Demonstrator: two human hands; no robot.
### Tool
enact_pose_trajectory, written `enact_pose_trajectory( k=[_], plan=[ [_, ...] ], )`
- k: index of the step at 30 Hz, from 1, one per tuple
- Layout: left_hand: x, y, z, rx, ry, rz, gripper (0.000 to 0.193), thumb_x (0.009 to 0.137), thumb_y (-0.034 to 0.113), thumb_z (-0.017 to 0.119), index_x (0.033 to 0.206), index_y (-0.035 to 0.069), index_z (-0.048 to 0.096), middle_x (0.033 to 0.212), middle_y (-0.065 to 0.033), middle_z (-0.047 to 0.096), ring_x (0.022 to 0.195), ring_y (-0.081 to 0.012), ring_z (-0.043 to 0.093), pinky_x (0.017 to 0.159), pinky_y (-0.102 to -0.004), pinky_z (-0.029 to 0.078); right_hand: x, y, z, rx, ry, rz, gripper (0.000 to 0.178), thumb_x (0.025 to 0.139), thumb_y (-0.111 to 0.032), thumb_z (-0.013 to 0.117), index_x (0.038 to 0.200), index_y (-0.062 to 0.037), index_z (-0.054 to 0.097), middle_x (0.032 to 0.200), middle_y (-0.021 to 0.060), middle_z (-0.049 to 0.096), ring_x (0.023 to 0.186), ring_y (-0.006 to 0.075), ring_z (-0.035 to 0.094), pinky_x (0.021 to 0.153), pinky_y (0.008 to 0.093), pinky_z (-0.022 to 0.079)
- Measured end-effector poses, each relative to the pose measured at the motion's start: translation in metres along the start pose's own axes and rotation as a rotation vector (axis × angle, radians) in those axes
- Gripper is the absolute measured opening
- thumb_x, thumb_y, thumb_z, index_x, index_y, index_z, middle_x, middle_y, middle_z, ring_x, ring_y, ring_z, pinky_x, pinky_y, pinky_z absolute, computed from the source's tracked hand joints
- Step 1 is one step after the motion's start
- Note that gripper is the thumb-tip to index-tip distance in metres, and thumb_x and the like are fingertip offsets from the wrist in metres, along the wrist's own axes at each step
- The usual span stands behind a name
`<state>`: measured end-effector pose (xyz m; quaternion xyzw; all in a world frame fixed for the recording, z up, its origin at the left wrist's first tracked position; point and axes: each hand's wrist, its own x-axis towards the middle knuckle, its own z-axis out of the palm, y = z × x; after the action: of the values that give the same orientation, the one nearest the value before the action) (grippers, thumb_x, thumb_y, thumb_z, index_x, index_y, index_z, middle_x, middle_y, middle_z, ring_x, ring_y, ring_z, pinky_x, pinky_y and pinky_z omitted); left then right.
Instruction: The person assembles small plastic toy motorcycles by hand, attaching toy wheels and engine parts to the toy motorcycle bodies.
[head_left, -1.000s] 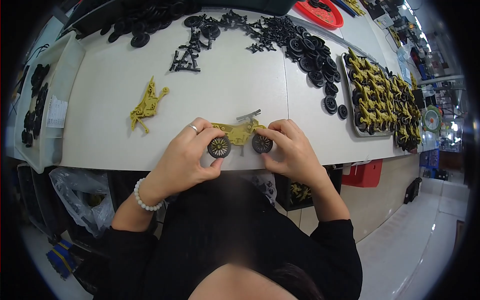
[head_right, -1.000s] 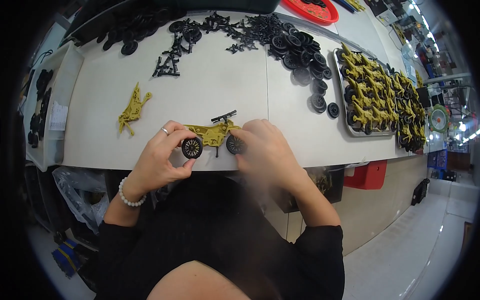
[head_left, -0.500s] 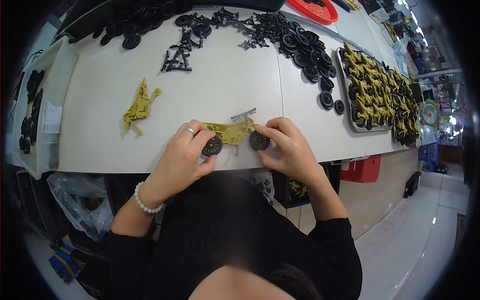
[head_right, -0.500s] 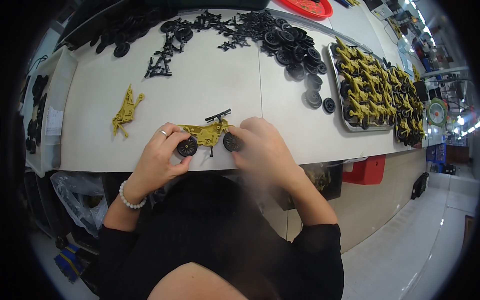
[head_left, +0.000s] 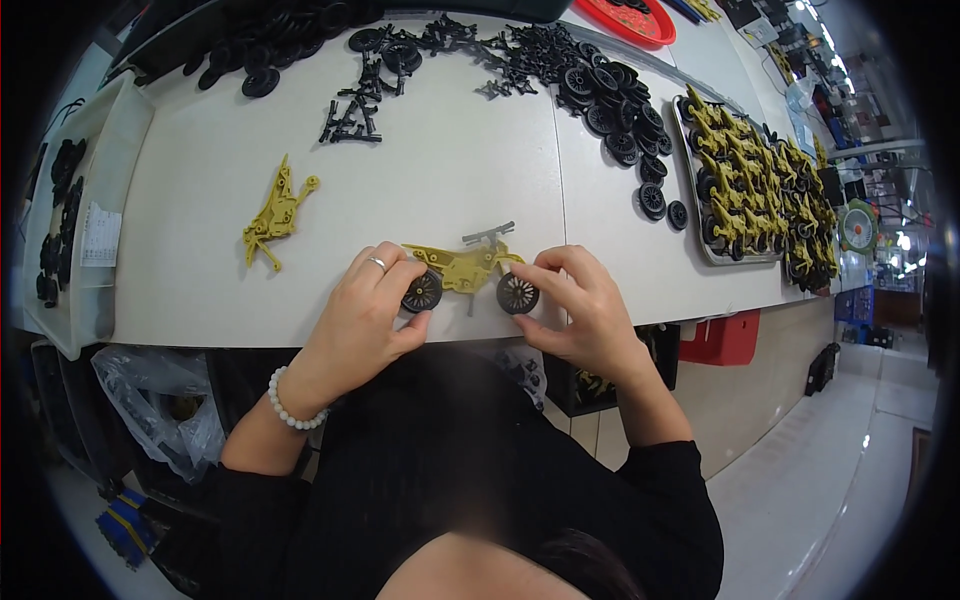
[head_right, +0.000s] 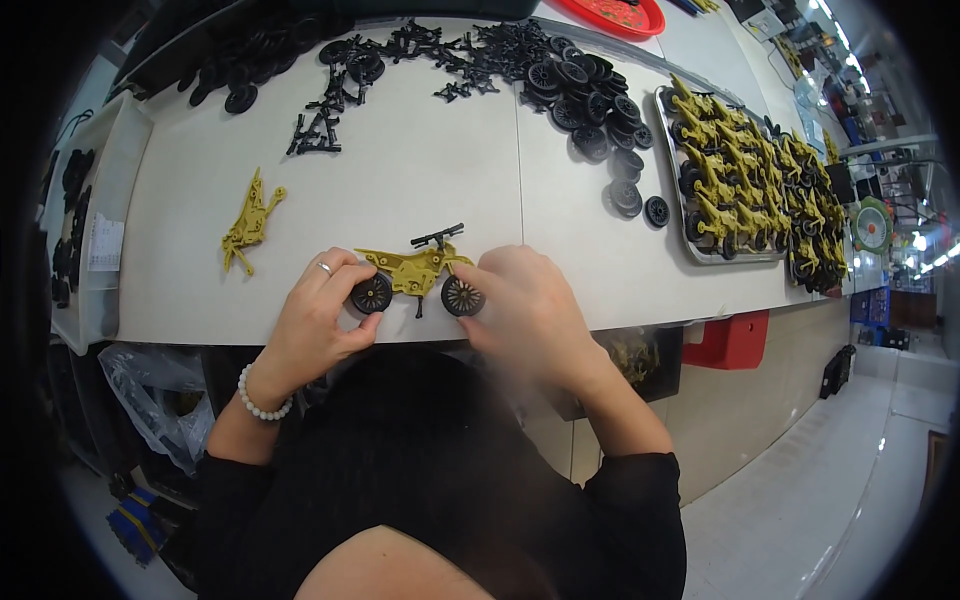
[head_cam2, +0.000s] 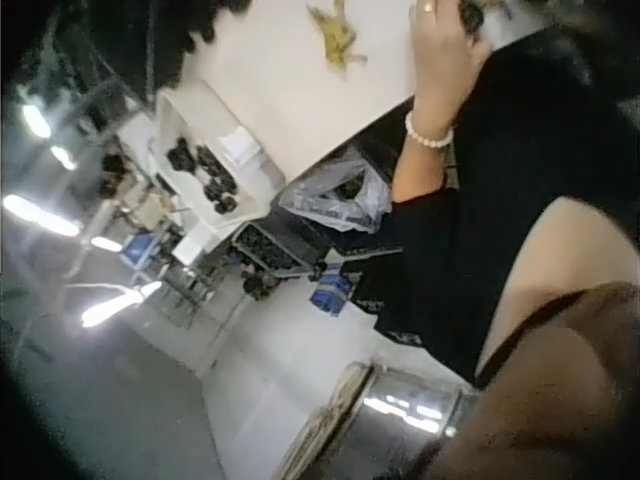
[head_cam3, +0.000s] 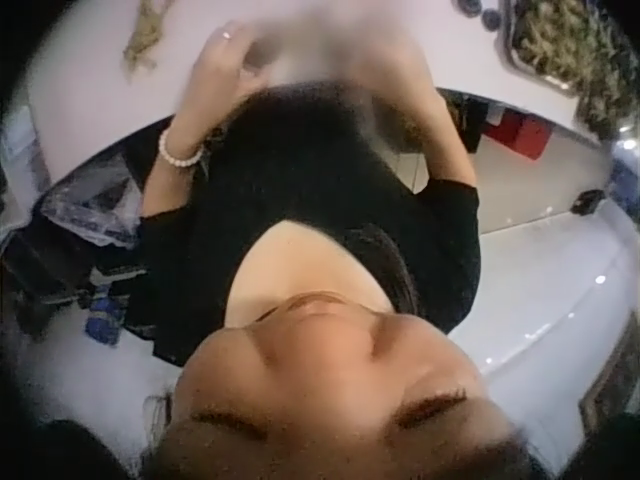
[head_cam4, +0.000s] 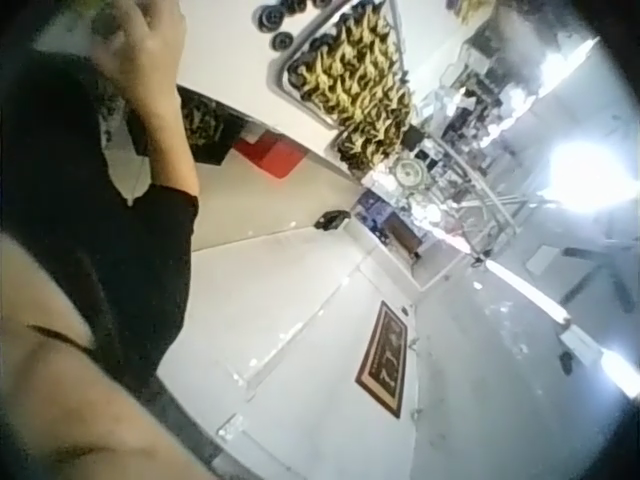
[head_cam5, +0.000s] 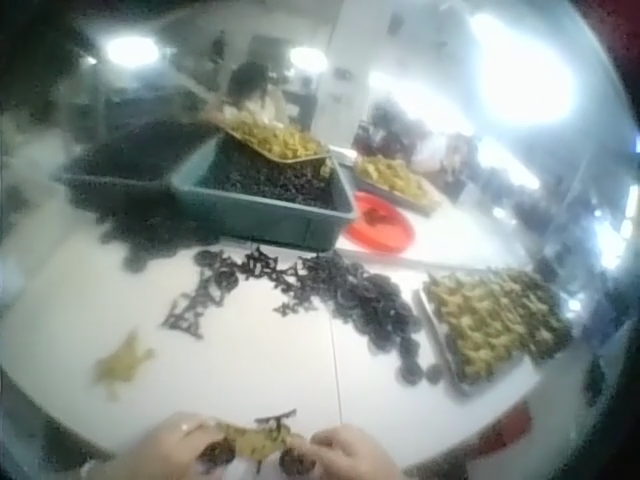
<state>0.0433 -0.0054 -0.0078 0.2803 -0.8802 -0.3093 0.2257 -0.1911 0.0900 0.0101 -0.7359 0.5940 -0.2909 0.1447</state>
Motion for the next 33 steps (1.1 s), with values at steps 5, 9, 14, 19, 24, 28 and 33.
enact_pose_trajectory(
  k=[5,9,14,19,24,28,33],
  plan=[
    [-0.001,0.0,-0.002,-0.004,0.015,-0.005,0.037,0.067,0.003,0.072,0.1,-0.003,0.056,0.101,-0.0159,0.055,0.095,-0.0324,0.055,0.082,-0.0364,0.047,0.001,0.001,0.006,-0.09,-0.101,0.023,0.05,0.063,-0.008,0.076,0.112,-0.0081,0.064,0.097,0.009,0.056,0.087,0.0249,0.056,0.08,0.0356,0.044],
    [-0.002,-0.003,0.0,-0.008,0.02,-0.013,0.041,0.068,0.005,0.072,0.105,-0.002,0.055,0.1,-0.0164,0.056,0.096,-0.033,0.055,0.083,-0.0378,0.047,-0.002,0.004,0.01,-0.114,-0.053,0.023,0.054,0.063,-0.007,0.075,0.116,-0.0078,0.063,0.099,0.0102,0.056,0.089,0.0257,0.055,0.08,0.036,0.045],
    [-0.005,0.0,-0.008,-0.042,0.066,-0.034,0.055,0.069,0.008,0.073,0.118,0.002,0.049,0.101,-0.0161,0.055,0.094,-0.0328,0.055,0.083,-0.0385,0.046,-0.009,0.01,0.012,-0.028,-0.013,0.038,0.059,0.064,-0.004,0.074,0.121,-0.0047,0.06,0.103,0.0118,0.054,0.089,0.0238,0.054,0.079,0.0334,0.047],
    [-0.009,-0.026,-0.052,0.31,0.356,-0.211,0.059,0.068,0.011,0.075,0.12,0.001,0.05,0.104,-0.015,0.055,0.096,-0.0286,0.055,0.084,-0.0368,0.047,-0.016,0.02,0.02,0.095,0.157,0.18,0.056,0.064,-0.001,0.074,0.118,-0.002,0.06,0.103,0.0142,0.054,0.088,0.0247,0.055,0.077,0.0323,0.048],
    [-0.016,-0.061,-0.065,0.51,0.302,-0.322,0.043,0.072,0.01,0.071,0.111,-0.003,0.059,0.098,-0.0172,0.059,0.094,-0.0316,0.056,0.079,-0.04,0.048,-0.012,0.019,0.022,0.142,0.195,0.129,0.051,0.066,0.002,0.072,0.116,-0.0016,0.061,0.101,0.0139,0.056,0.086,0.0239,0.056,0.076,0.0315,0.048],
    [-0.005,-0.057,-0.055,-0.028,0.486,-0.326,0.025,0.083,0.004,0.063,0.105,-0.005,0.06,0.089,-0.0094,0.065,0.081,-0.0182,0.062,0.073,-0.0315,0.051,0.001,0.008,0.019,0.223,0.264,0.083,0.046,0.068,0.004,0.07,0.112,-0.0003,0.062,0.098,0.0138,0.059,0.084,0.0238,0.058,0.076,0.0315,0.049],
    [0.01,-0.027,-0.005,-1.312,0.546,-0.238,0.013,0.093,0.001,0.049,0.103,-0.002,0.055,0.1,-0.0101,0.065,0.089,-0.0176,0.065,0.082,-0.0329,0.055,0.033,-0.023,0.023,0.427,0.277,0.111,0.047,0.072,0.001,0.071,0.117,0.0003,0.058,0.097,0.0119,0.062,0.082,0.0184,0.059,0.077,0.0287,0.048]
  ],
)
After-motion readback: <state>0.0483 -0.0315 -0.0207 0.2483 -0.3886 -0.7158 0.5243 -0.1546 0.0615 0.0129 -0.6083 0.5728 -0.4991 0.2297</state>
